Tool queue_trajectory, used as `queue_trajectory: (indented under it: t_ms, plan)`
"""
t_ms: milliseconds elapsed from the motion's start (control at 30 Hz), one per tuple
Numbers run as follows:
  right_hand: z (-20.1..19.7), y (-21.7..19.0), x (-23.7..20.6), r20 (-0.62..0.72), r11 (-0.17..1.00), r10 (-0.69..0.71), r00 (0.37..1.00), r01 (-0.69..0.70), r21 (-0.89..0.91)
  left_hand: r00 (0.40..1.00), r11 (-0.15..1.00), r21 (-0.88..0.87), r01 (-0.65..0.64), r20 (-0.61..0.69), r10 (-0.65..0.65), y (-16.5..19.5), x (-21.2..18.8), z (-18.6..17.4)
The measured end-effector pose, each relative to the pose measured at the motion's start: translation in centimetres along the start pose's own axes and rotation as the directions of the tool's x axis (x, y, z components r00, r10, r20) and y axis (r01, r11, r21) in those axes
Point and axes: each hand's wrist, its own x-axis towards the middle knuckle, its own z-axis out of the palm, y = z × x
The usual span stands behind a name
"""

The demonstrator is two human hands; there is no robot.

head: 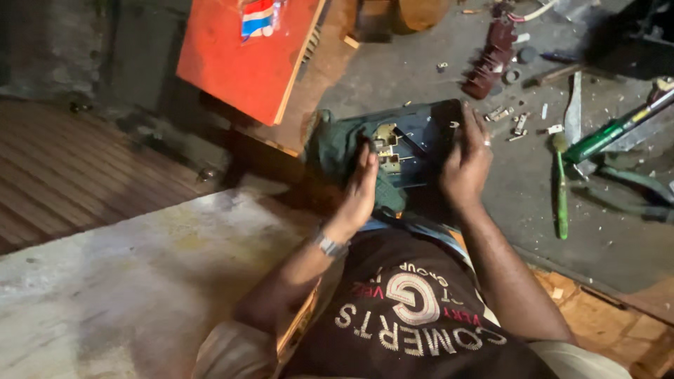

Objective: The person cleans a disassembled lock mechanism using a green-handled brush and a liquid from a plastic bottle. They repeatedly scrub the metal parts, pour liquid onto them, and wipe with a cloth while working at a cluttered bench.

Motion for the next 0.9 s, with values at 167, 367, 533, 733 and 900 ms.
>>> queue_trajectory:
  t_ms: [167,367,533,733,900]
  plan:
    - [0.5,0.0,-0.1,-0.047,0.998,0.056,0.997,-0.057,-0.004,0.994,0.969,0.225,-0.105,0.025,0.102,1.3,-2.5,-0.1]
    - [1.4,1.2,-0.4,-0.095,0.999,0.035,0.995,-0.036,-0.01,0.994,0.969,0.226,-0.105,0.064,0.093,2.8,-1.6,-0.7]
    - [1.6,1.3,-0.5,-0.121,0.995,0.086,0.989,-0.08,0.051,0.996,0.967,0.252,-0.045,0.088,0.023,1.9,-1.9,-0.8]
    - [1.5,0.8,-0.3,-0.119,0.998,0.056,0.991,-0.054,0.015,0.991,0.98,0.171,-0.106,0.104,0.089,2.8,-1.3,-1.2]
    - [1.5,0.9,-0.4,-0.128,0.998,-0.012,0.992,0.004,-0.061,0.99,0.954,0.273,-0.126,0.094,0.103,2.6,-1.6,-1.0]
